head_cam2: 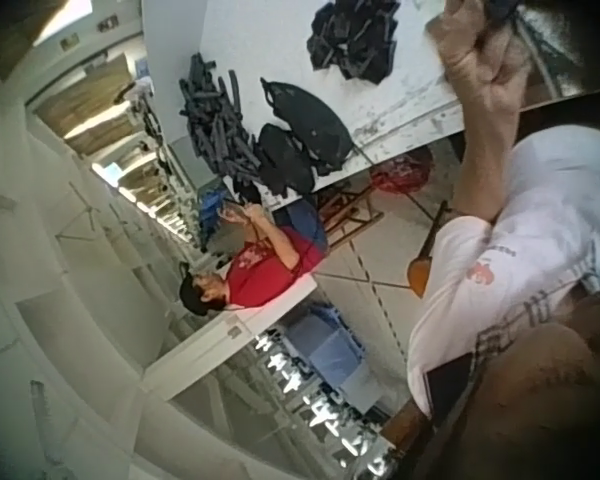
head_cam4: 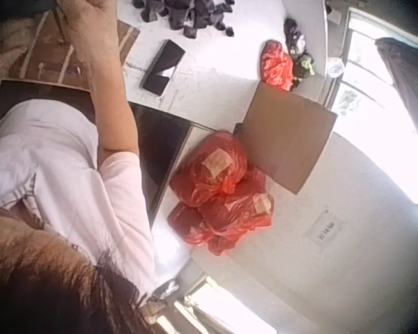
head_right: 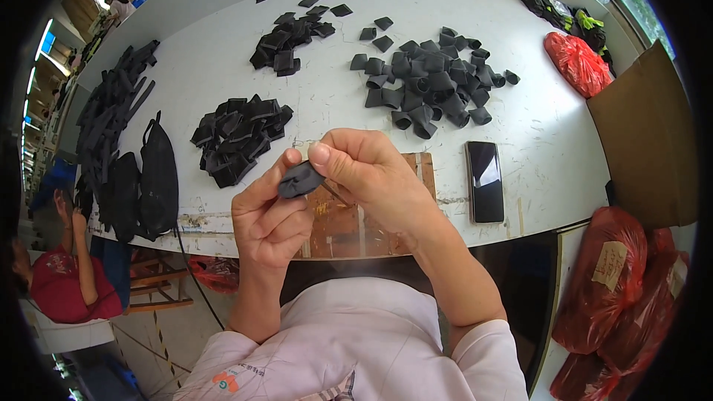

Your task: Manually assembling black foam parts into specific components at a workbench.

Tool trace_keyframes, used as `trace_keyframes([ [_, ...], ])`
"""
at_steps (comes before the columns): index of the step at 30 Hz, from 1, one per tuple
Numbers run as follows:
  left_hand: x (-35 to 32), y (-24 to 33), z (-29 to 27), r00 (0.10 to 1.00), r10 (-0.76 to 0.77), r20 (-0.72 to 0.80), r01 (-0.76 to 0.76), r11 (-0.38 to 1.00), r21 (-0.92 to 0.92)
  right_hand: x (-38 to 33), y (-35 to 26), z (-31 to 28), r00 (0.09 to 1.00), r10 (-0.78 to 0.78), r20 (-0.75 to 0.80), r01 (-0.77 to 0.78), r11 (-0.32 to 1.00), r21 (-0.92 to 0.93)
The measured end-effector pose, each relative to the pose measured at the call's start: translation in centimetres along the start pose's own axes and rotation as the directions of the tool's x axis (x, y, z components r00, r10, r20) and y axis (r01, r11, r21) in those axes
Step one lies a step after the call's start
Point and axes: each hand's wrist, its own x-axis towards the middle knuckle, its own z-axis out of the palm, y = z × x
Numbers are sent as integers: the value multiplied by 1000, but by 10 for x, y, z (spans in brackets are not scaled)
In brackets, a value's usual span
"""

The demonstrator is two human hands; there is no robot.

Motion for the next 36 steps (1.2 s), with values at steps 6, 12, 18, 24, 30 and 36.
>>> trace_keyframes([
  [6, 6, -9, -27, 974, 187, 131, -228, 818, 528, -1, 36, -11, 997, 64, 45, -70, 989, 130],
  [12, 16, 0, 4, 588, 200, 783, -651, -458, 606, -12, 27, -5, 797, -570, -199, 348, 704, -619],
  [18, 12, -6, 6, 602, 355, 715, -696, -207, 688, -19, 21, 8, 793, -602, -93, 409, 640, -651],
  [24, 11, 9, 19, 609, 207, 765, -620, -476, 623, -13, 23, 2, 825, -559, -81, 418, 701, -577],
  [30, 13, 15, 24, 659, 91, 747, -606, -524, 598, -9, 26, -4, 899, -421, -124, 353, 861, -366],
  [36, 13, 8, 10, 697, 277, 662, -608, -261, 750, -13, 24, -4, 863, -495, -103, 397, 789, -469],
])
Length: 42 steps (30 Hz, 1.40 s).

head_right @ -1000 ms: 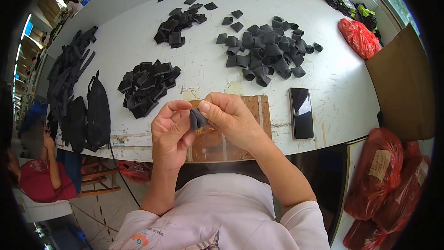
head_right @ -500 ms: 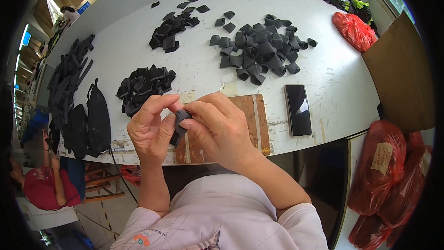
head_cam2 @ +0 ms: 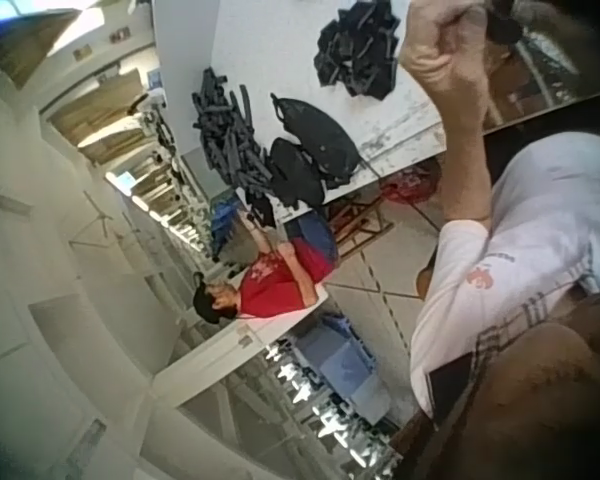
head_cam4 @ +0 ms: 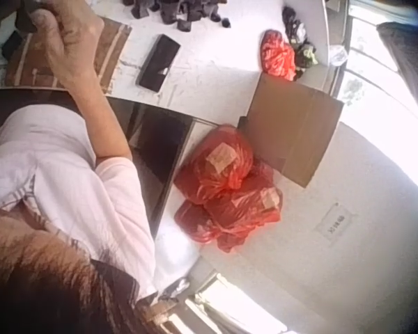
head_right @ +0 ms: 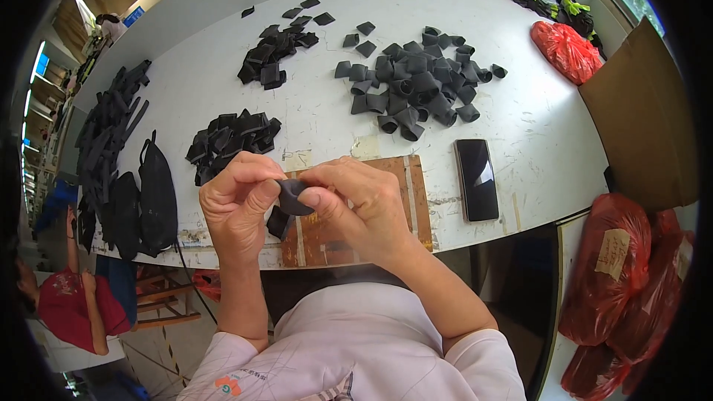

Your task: Manually assembling black foam parts into specific components at a workbench.

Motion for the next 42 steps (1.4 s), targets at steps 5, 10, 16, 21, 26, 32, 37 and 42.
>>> trace_keyframes([
  [5, -17, -6, 7, 967, -151, -207, 60, 919, -390, 4, -15, 4, 980, -198, 2, 192, 947, -257],
  [10, -23, -11, 4, 941, -251, -225, 83, 819, -568, 7, -20, 3, 963, -270, -10, 247, 897, -366],
  [16, -31, -21, 7, 948, -179, -265, -12, 808, -590, 1, -6, 8, 987, -156, -28, 145, 963, -225],
  [21, -28, -25, 0, 951, -142, -273, 42, 940, -339, -9, 2, 15, 950, -299, -94, 247, 898, -364],
  [26, -6, 1, 0, 985, -46, -165, 49, 999, 11, -2, -15, 9, 995, -85, -58, 68, 967, -245],
  [32, -15, -13, -9, 941, -247, -229, 171, 936, -308, 5, -19, -1, 997, -75, 35, 82, 957, -278],
  [37, -14, -11, -4, 963, -68, -259, 27, 987, -161, 12, -35, -2, 999, -26, 33, 34, 954, -297],
  [42, -13, -13, 0, 983, 120, -138, -109, 990, 85, 0, 6, 5, 987, -145, 73, 162, 931, -327],
])
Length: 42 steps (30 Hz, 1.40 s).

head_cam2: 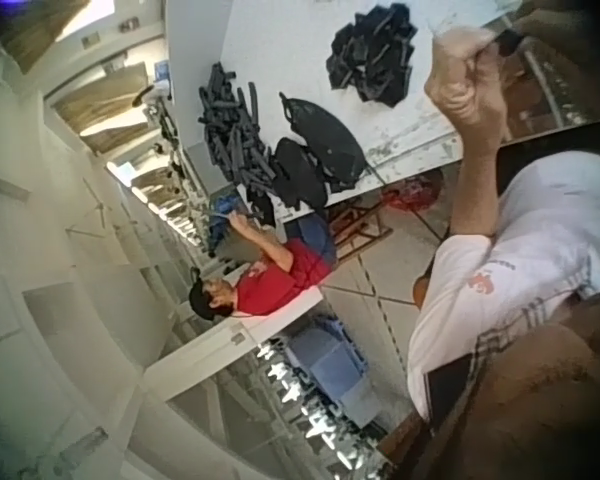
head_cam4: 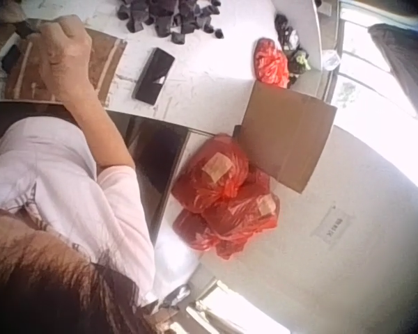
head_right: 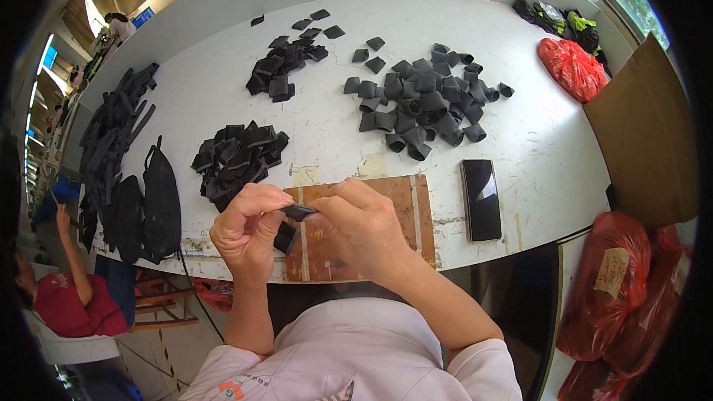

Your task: Manually assembling black foam parts into specific components at a workbench.

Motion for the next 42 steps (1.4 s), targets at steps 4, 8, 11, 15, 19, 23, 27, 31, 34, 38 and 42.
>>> trace_keyframes([
  [4, -3, -1, -1, 996, -84, -24, 81, 989, -121, 6, -7, 0, 996, -69, -49, 68, 998, -12],
  [8, -5, -6, -3, 984, -155, -85, 126, 952, -277, 17, -12, -8, 996, -88, -2, 88, 996, 29],
  [11, -7, -5, -2, 990, -129, -56, 114, 969, -217, 9, -3, -1, 991, -133, -18, 133, 991, -2],
  [15, -4, -4, 2, 997, -75, -7, 74, 992, -98, 4, 5, 5, 984, -155, -86, 154, 988, -20],
  [19, -6, -5, 3, 987, -158, -22, 151, 972, -180, 3, 1, 6, 982, -178, -64, 172, 981, -84],
  [23, -9, -2, 0, 987, -159, -26, 155, 981, -121, 2, -4, 6, 979, -201, -32, 191, 962, -193],
  [27, -12, -10, 0, 987, -160, -17, 159, 986, -51, 3, -8, 5, 965, -260, -21, 237, 907, -347],
  [31, -5, -13, -1, 995, -99, 18, 99, 995, -9, 7, -11, 2, 981, -195, -1, 187, 947, -262],
  [34, -13, -17, -9, 998, -1, -56, 6, 996, 86, 19, -12, -19, 991, 36, 133, -39, 999, 13],
  [38, -57, -53, -35, 880, -425, -210, 474, 798, 371, 43, 16, -41, 844, 523, -119, -366, 723, 586],
  [42, -93, -67, -33, 943, -318, -96, 292, 659, 693, -28, 19, -8, 757, 650, -66, -549, 688, 475],
])
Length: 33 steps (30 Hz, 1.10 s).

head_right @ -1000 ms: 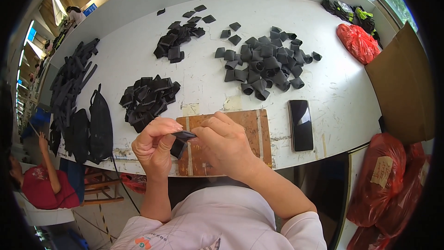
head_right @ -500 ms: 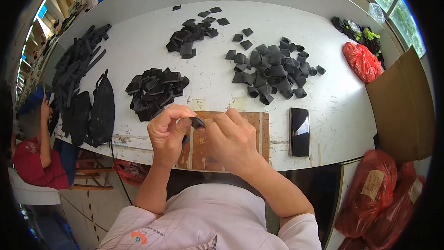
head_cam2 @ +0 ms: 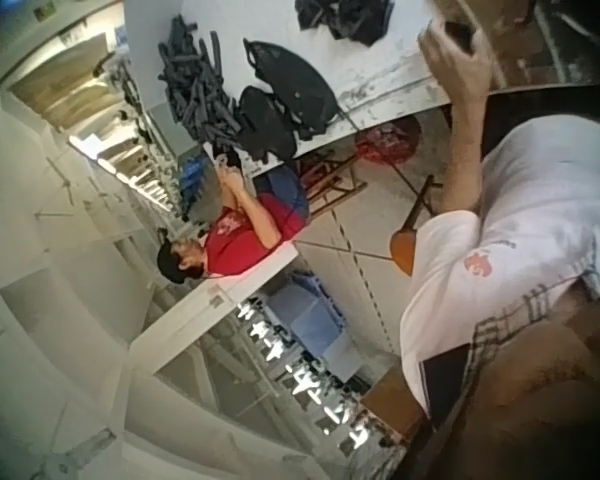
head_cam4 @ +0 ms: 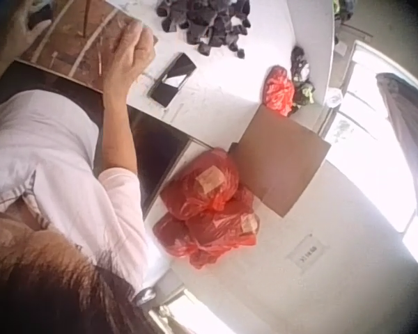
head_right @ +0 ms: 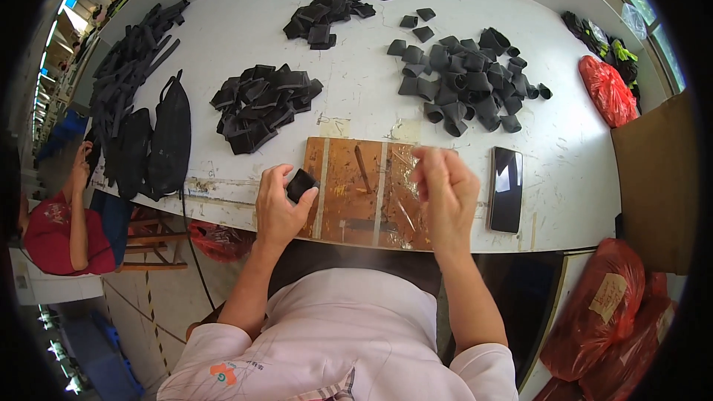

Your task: Manually assembling black foam parts into specific components at a workbench.

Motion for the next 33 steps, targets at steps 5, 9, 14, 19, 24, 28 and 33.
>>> trace_keyframes([
  [5, -6, 13, 25, 999, 0, 43, -9, 978, 208, -51, 45, 18, 898, 286, 333, -271, 958, -92],
  [9, -5, 5, 30, 994, -93, 56, 73, 958, 277, -56, 54, 25, 870, 291, 398, -222, 952, -210],
  [14, -4, 2, 21, 992, -116, 48, 104, 975, 196, -54, 54, 31, 867, 273, 416, -182, 952, -246],
  [19, -3, -4, 18, 988, -60, 143, 23, 969, 247, -52, 52, 36, 842, 296, 451, -167, 938, -304],
  [24, -1, -3, 19, 986, -34, 162, -17, 953, 301, -52, 47, 36, 827, 270, 493, -108, 937, -332],
  [28, -1, -9, 21, 992, 75, 98, -99, 958, 268, -54, 48, 38, 851, 241, 467, -98, 946, -309],
  [33, -3, 15, 6, 995, -100, 20, 100, 920, -378, -54, 43, 44, 877, 254, 409, -145, 950, -278],
])
